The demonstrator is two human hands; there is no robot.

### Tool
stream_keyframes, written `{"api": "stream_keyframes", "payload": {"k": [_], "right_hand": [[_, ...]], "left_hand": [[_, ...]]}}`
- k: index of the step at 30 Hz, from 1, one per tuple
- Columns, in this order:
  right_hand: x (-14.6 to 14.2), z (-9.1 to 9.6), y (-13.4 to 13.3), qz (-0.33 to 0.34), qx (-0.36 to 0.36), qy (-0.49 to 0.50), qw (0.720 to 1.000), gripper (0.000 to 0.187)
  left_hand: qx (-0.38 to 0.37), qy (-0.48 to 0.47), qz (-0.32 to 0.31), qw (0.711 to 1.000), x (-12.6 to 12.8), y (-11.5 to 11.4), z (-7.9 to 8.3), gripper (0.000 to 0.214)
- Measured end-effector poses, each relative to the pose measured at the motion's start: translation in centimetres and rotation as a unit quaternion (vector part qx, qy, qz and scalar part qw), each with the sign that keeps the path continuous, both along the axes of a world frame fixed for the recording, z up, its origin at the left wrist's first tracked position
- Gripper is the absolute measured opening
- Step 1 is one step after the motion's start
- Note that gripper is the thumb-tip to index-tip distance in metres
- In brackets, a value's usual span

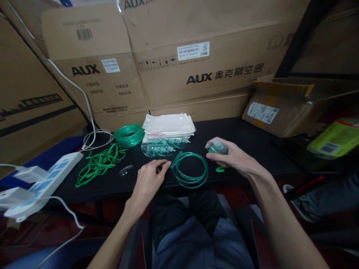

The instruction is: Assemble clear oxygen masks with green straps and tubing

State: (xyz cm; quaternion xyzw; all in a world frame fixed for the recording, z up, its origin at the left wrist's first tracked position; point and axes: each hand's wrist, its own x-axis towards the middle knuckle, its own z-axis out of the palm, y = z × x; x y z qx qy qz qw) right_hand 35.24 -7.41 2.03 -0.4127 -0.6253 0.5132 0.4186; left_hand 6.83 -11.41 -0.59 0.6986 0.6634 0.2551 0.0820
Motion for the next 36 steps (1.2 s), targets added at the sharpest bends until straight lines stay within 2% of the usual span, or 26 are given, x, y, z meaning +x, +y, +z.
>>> {"api": "stream_keyframes", "payload": {"k": [3,5,7,13,21,28,32,36], "right_hand": [[-0.9,0.5,0.5,0.103,0.059,-0.111,0.987,0.027],[-1.2,0.2,0.3,0.161,0.102,-0.156,0.969,0.024],[-1.1,-0.5,-0.3,0.193,0.116,-0.187,0.956,0.025],[-0.7,-1.7,-1.9,0.174,0.119,-0.278,0.937,0.031],[-1.5,-1.9,-2.3,0.173,0.163,-0.313,0.919,0.016],[-3.3,-2.3,-3.4,0.146,0.208,-0.299,0.920,0.020],[-2.1,-2.0,-3.6,0.136,0.238,-0.273,0.922,0.025],[-0.7,-2.9,-3.5,0.119,0.263,-0.329,0.899,0.026]], "left_hand": [[-0.002,-0.020,-0.016,1.000,0.6,0.9,-0.2,0.033],[-0.008,-0.033,-0.028,0.999,1.3,1.4,-0.1,0.029],[-0.022,-0.041,-0.030,0.998,1.8,1.8,-0.1,0.024],[-0.033,-0.062,-0.004,0.998,2.5,2.0,-0.1,0.014],[0.094,0.045,-0.076,0.992,3.7,1.8,-0.7,0.012],[0.058,0.171,-0.134,0.975,4.8,3.0,-0.6,0.018],[0.050,0.228,-0.155,0.960,4.3,3.5,-0.4,0.022],[0.060,0.254,-0.198,0.945,3.5,3.9,-0.3,0.037]]}}
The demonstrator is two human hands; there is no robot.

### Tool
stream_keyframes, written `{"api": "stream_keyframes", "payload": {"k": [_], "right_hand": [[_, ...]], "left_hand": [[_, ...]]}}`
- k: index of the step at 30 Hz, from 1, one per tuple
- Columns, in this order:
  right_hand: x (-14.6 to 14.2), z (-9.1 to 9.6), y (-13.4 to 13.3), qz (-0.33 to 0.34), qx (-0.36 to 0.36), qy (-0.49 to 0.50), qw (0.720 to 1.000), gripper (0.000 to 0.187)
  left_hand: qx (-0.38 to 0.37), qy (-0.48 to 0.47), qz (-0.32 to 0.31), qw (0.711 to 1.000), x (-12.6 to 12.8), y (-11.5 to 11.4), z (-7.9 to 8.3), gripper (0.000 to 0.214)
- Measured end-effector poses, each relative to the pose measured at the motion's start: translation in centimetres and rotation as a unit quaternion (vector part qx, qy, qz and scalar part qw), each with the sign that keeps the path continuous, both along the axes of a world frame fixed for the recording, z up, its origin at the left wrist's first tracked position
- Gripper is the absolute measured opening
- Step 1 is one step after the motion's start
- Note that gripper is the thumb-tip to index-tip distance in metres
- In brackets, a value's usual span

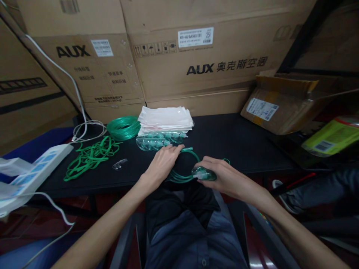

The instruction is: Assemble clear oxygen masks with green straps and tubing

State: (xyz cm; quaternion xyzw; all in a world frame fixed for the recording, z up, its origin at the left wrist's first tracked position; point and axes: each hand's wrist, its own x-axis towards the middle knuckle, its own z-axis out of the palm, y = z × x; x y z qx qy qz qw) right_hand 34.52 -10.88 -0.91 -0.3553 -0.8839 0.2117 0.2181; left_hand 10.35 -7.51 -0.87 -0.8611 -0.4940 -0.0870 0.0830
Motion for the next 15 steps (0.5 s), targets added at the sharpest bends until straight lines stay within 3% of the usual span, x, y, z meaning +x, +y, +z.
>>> {"api": "stream_keyframes", "payload": {"k": [4,10,12,15], "right_hand": [[-1.1,-0.8,-0.5,-0.021,0.002,-0.054,0.998,0.019],[-5.4,-0.9,-1.7,-0.115,0.026,-0.127,0.985,0.018],[-6.0,-0.9,-1.9,-0.114,0.021,-0.099,0.988,0.024],[-5.3,-0.5,-1.7,-0.060,-0.011,0.005,0.998,0.025]], "left_hand": [[-0.002,0.006,-0.082,0.997,-0.2,0.7,0.3,0.046],[-0.013,-0.018,-0.117,0.993,1.2,1.2,0.4,0.035],[-0.021,-0.051,-0.142,0.988,1.6,1.3,0.0,0.036],[-0.022,-0.123,-0.166,0.978,1.7,1.7,-0.9,0.031]]}}
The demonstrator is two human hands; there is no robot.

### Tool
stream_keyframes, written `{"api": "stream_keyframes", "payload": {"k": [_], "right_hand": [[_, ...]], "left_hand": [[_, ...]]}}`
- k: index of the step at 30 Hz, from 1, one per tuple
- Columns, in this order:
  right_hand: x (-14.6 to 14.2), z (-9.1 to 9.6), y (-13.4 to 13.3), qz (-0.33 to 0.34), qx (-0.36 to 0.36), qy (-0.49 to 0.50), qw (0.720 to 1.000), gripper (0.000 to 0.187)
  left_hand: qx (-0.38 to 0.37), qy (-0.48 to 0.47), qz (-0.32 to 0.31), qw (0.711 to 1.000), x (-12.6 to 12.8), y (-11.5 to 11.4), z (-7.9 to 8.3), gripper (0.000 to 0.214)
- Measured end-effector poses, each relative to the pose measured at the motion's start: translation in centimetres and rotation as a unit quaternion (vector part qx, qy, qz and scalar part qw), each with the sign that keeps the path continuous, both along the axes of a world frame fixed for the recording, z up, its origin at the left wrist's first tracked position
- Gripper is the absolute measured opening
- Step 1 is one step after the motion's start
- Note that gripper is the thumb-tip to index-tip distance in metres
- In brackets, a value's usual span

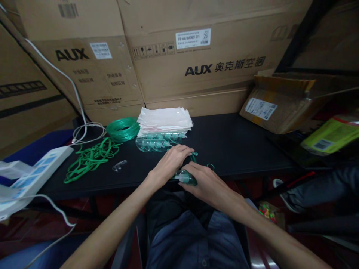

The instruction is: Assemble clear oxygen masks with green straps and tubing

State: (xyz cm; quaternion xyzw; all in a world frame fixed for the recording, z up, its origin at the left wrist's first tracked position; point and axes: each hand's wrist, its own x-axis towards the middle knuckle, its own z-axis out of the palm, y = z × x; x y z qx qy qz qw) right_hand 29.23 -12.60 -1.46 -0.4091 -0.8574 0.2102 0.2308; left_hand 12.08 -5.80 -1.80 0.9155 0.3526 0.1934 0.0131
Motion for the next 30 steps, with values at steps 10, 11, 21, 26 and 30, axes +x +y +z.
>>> {"api": "stream_keyframes", "payload": {"k": [10,11,21,26,30], "right_hand": [[7.4,1.5,4.9,-0.071,-0.141,0.141,0.977,0.044],[7.5,1.5,5.4,-0.075,-0.154,0.136,0.976,0.043],[6.9,1.4,6.4,-0.008,-0.055,0.078,0.995,0.038],[6.4,1.0,6.6,-0.003,-0.017,0.081,0.997,0.036],[6.0,1.0,6.7,-0.005,-0.008,0.078,0.997,0.035]], "left_hand": [[0.018,-0.086,-0.017,0.996,-0.3,1.0,-1.0,0.025],[0.019,-0.086,-0.018,0.996,-0.4,1.1,-1.0,0.025],[-0.046,-0.189,0.007,0.981,-0.8,0.6,-0.9,0.028],[-0.042,-0.211,-0.003,0.977,-0.8,0.5,-1.0,0.027],[-0.047,-0.213,-0.007,0.976,-0.8,0.4,-0.8,0.027]]}}
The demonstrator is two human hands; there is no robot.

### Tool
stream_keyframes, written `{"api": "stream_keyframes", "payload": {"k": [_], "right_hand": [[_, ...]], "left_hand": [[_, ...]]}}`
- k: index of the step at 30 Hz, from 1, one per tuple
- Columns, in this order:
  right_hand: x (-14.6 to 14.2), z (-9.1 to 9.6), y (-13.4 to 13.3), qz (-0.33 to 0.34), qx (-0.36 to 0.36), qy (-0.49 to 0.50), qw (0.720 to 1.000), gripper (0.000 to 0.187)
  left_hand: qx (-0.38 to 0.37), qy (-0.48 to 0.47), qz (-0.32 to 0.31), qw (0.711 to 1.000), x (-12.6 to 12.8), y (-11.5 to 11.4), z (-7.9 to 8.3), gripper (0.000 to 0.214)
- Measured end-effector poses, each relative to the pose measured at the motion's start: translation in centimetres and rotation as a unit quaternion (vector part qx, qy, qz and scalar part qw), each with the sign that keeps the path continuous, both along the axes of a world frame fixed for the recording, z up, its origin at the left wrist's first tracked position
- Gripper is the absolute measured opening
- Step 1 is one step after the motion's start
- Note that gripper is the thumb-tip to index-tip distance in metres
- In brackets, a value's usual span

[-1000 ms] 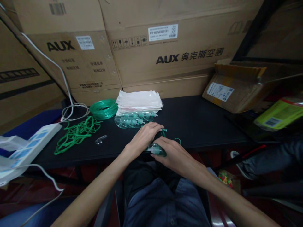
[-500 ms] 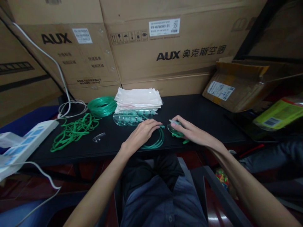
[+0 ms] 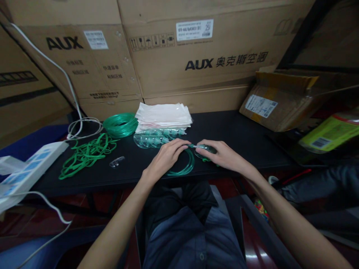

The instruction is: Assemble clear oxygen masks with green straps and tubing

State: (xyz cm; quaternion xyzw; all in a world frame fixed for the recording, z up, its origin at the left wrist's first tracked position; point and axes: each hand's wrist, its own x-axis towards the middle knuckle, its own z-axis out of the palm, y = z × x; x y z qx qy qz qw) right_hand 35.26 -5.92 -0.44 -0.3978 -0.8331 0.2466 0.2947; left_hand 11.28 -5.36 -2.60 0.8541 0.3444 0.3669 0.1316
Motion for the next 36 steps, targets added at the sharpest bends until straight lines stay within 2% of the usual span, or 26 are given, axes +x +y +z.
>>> {"api": "stream_keyframes", "payload": {"k": [15,26,32,36], "right_hand": [[-0.9,0.3,-0.2,0.025,0.038,-0.057,0.997,0.030],[-1.1,0.5,-0.1,0.050,0.041,-0.059,0.996,0.027],[-1.1,0.5,0.3,0.051,0.013,-0.072,0.996,0.027],[-0.9,0.4,1.0,0.078,-0.025,-0.047,0.996,0.033]], "left_hand": [[0.034,0.011,0.015,0.999,0.1,-0.3,0.3,0.018],[0.042,0.024,0.008,0.999,0.0,-0.3,0.2,0.021],[0.044,0.017,0.012,0.999,0.1,-0.4,0.3,0.017],[0.040,0.009,0.014,0.999,0.1,-0.4,0.2,0.015]]}}
